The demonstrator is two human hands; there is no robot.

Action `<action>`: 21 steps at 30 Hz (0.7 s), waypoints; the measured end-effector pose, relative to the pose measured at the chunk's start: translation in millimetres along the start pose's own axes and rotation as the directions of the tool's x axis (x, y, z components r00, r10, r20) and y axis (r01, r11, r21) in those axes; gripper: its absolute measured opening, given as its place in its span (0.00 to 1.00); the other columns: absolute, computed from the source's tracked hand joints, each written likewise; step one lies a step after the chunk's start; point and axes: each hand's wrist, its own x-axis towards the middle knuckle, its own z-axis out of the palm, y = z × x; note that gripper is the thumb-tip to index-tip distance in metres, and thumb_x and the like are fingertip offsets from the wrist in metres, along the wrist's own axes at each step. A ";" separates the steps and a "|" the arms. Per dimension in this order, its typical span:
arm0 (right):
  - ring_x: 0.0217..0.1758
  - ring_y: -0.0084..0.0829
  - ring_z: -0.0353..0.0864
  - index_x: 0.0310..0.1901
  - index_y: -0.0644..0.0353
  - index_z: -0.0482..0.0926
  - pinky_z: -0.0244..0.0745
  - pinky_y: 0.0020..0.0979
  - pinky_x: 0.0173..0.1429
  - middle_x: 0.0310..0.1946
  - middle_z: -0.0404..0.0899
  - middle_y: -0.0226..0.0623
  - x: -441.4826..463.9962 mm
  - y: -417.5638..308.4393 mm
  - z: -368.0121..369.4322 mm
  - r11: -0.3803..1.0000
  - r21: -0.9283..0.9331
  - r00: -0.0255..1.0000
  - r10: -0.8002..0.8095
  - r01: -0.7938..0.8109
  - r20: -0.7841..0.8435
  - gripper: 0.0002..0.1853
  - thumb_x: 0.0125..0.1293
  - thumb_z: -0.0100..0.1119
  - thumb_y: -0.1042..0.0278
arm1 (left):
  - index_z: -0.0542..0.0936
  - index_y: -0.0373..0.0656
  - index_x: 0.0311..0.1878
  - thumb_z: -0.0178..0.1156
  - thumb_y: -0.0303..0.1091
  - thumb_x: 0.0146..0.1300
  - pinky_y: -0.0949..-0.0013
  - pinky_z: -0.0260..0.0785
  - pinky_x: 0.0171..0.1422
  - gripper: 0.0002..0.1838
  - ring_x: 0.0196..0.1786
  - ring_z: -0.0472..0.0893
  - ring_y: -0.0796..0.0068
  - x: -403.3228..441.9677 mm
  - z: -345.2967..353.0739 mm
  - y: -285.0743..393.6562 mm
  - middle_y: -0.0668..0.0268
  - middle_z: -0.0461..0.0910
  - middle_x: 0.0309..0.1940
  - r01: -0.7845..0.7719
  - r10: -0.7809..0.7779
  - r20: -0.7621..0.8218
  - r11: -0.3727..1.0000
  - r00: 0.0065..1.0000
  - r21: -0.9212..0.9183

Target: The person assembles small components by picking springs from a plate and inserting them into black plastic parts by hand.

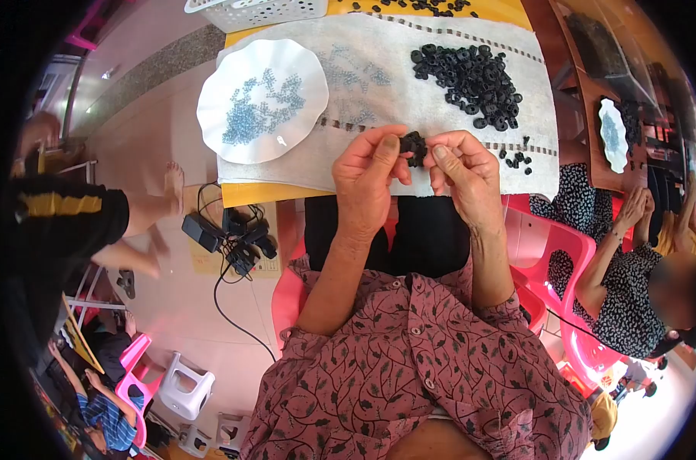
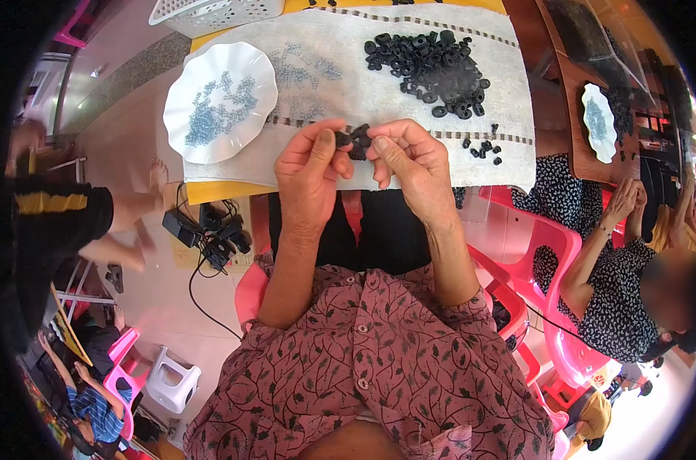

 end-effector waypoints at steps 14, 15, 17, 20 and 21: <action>0.24 0.14 0.71 0.40 0.64 0.75 0.67 0.18 0.27 0.26 0.76 0.29 -6.5 16.4 -2.4 0.982 -0.166 0.983 -0.109 0.085 -0.145 0.03 0.68 0.53 0.77 | 0.81 0.38 0.39 0.64 0.25 0.60 0.74 0.69 0.31 0.05 0.28 0.77 0.75 -1.1 2.1 -13.6 0.66 0.79 0.28 -0.304 0.415 0.057 0.561 0.908 0.770; 0.24 0.13 0.71 0.40 0.64 0.75 0.66 0.17 0.27 0.25 0.75 0.28 -6.1 19.5 -2.5 0.976 -0.192 0.982 -0.131 0.104 -0.133 0.02 0.68 0.53 0.77 | 0.80 0.39 0.37 0.64 0.24 0.58 0.69 0.71 0.32 0.05 0.28 0.79 0.67 0.1 3.1 -18.7 0.62 0.78 0.27 -0.403 0.503 0.162 0.420 0.849 0.813; 0.24 0.13 0.70 0.40 0.65 0.75 0.65 0.17 0.27 0.25 0.74 0.27 -5.9 24.6 -3.1 0.962 -0.244 0.980 -0.153 0.119 -0.130 0.02 0.68 0.54 0.77 | 0.80 0.40 0.36 0.64 0.24 0.57 0.66 0.72 0.34 0.05 0.31 0.79 0.59 1.6 5.1 -25.8 0.59 0.78 0.28 -0.383 0.501 0.149 0.406 0.853 0.830; 0.24 0.12 0.69 0.40 0.65 0.76 0.64 0.17 0.27 0.24 0.73 0.25 -4.5 27.6 -1.7 0.944 -0.300 0.973 -0.188 0.140 -0.137 0.02 0.67 0.55 0.77 | 0.80 0.39 0.38 0.65 0.25 0.56 0.64 0.73 0.35 0.06 0.33 0.80 0.61 4.1 6.1 -28.9 0.61 0.78 0.33 -0.458 0.554 0.265 0.243 0.789 0.855; 0.24 0.12 0.68 0.40 0.65 0.76 0.64 0.16 0.27 0.23 0.73 0.25 -4.2 28.1 -1.3 0.942 -0.302 0.970 -0.198 0.148 -0.143 0.02 0.67 0.55 0.77 | 0.80 0.39 0.38 0.65 0.25 0.56 0.64 0.73 0.35 0.06 0.33 0.80 0.61 2.7 5.7 -28.3 0.61 0.78 0.33 -0.456 0.557 0.263 0.241 0.788 0.856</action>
